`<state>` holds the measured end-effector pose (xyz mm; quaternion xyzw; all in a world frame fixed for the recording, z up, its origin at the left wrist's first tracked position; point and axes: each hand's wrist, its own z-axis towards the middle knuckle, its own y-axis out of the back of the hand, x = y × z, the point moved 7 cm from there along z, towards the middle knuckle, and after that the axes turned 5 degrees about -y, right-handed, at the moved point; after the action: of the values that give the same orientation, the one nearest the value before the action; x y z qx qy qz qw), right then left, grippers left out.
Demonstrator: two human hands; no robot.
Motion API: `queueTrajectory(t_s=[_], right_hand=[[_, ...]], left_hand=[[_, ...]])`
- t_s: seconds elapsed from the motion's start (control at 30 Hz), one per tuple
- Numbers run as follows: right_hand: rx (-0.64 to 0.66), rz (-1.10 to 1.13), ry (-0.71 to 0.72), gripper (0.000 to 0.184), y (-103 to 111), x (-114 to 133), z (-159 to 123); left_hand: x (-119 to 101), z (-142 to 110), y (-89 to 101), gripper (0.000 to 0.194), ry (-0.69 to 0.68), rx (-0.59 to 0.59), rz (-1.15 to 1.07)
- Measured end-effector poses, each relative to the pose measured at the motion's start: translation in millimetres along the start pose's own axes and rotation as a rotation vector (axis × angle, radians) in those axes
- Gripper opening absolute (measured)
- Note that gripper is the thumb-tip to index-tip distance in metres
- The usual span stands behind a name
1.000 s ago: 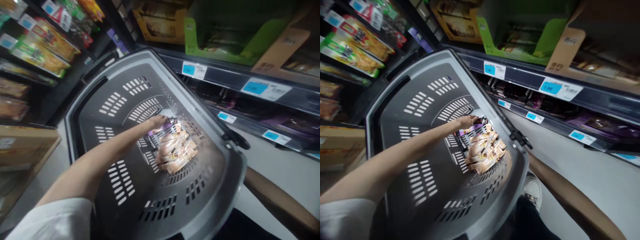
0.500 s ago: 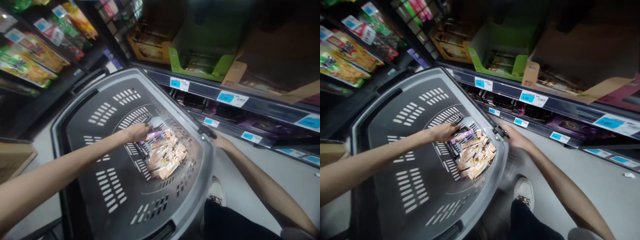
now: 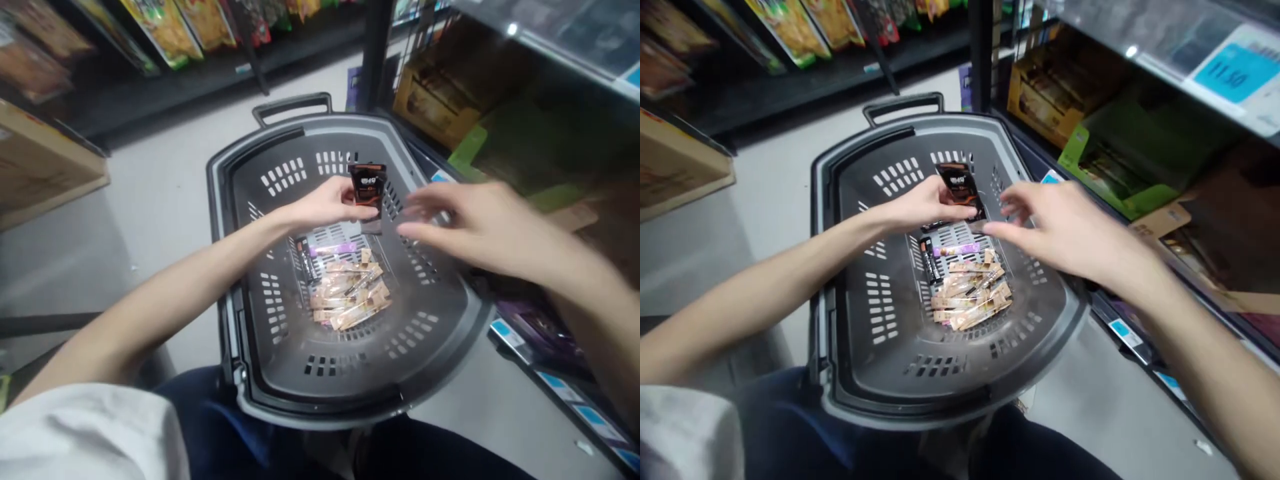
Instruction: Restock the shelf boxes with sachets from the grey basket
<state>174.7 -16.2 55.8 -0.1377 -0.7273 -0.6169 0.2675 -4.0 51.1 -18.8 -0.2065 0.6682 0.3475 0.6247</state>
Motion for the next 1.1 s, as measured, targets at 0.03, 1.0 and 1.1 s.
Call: queueTrajectory(t_s=[0.03,1.0,1.1], right_hand=[[0.086,-0.018,0.049,0.053,-22.6,14.3,22.0],[0.058,0.891,-0.061,0.026,-70.4,0.3,39.3],[0.045,0.904,-0.092,0.030,-70.3,2.4,37.6]], left_hand=[[-1.5,-0.3,5.5,0.031,0.006,-0.047,-0.030],[-12.2,-8.4,16.6,0.043,-0.115,-0.250,-0.206],[-13.0,-8.8,19.2,0.047,-0.140,-0.285,-0.193]])
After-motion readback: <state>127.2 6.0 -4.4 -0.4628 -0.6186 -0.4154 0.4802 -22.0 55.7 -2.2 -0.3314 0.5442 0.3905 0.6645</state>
